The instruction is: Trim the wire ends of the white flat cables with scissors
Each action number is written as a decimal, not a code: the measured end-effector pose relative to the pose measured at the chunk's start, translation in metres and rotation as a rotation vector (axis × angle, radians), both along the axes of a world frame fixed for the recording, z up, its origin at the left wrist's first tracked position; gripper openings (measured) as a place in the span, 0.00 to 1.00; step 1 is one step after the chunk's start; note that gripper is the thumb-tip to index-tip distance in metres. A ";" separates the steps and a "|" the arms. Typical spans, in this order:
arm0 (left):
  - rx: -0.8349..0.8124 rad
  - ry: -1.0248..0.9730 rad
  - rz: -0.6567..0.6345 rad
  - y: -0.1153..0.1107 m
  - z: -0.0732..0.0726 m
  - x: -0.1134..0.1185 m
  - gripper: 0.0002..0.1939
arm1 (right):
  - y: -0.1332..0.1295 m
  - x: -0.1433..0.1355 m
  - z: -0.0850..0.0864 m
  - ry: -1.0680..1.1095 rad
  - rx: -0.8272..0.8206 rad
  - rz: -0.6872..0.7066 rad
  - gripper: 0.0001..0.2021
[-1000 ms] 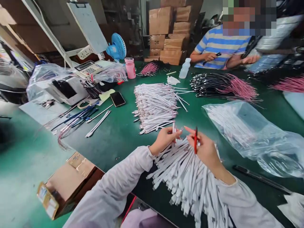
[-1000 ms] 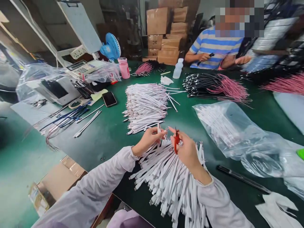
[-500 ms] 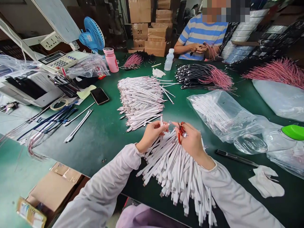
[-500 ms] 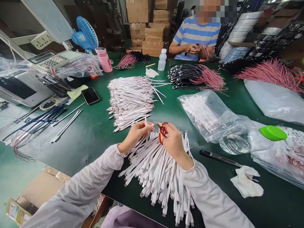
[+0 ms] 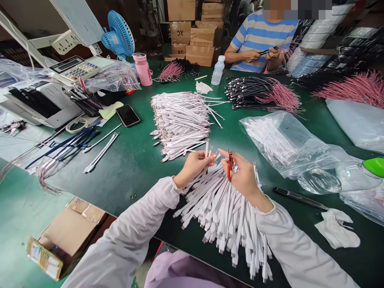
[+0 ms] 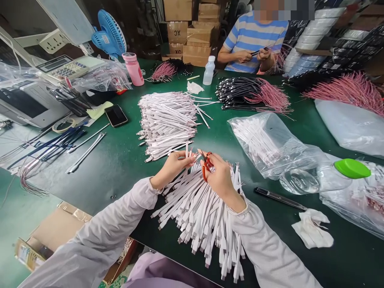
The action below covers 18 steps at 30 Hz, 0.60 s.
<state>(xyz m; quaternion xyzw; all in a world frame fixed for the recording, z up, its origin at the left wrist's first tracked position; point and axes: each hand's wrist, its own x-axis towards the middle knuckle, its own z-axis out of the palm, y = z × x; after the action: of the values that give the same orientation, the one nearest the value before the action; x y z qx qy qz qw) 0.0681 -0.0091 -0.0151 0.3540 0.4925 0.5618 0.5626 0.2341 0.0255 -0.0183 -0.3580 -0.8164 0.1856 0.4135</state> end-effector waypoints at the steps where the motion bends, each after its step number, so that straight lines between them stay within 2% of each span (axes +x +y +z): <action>1: 0.013 0.013 -0.002 0.000 0.000 -0.001 0.18 | 0.000 0.000 0.000 0.001 0.002 0.007 0.15; 7: 0.046 0.138 -0.022 -0.003 0.003 -0.005 0.20 | -0.002 -0.001 0.002 -0.015 0.036 0.024 0.15; 13: 0.033 0.167 -0.040 -0.006 0.009 -0.005 0.18 | -0.001 0.001 0.003 -0.042 0.051 0.001 0.14; 18: 0.048 0.166 -0.040 -0.004 0.005 -0.003 0.18 | 0.000 0.000 0.003 -0.043 0.059 0.032 0.16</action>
<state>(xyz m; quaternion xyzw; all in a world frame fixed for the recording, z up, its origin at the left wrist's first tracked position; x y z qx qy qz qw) 0.0653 -0.0133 -0.0100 0.4223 0.5166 0.5309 0.5225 0.2338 0.0253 -0.0153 -0.3363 -0.8358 0.1602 0.4033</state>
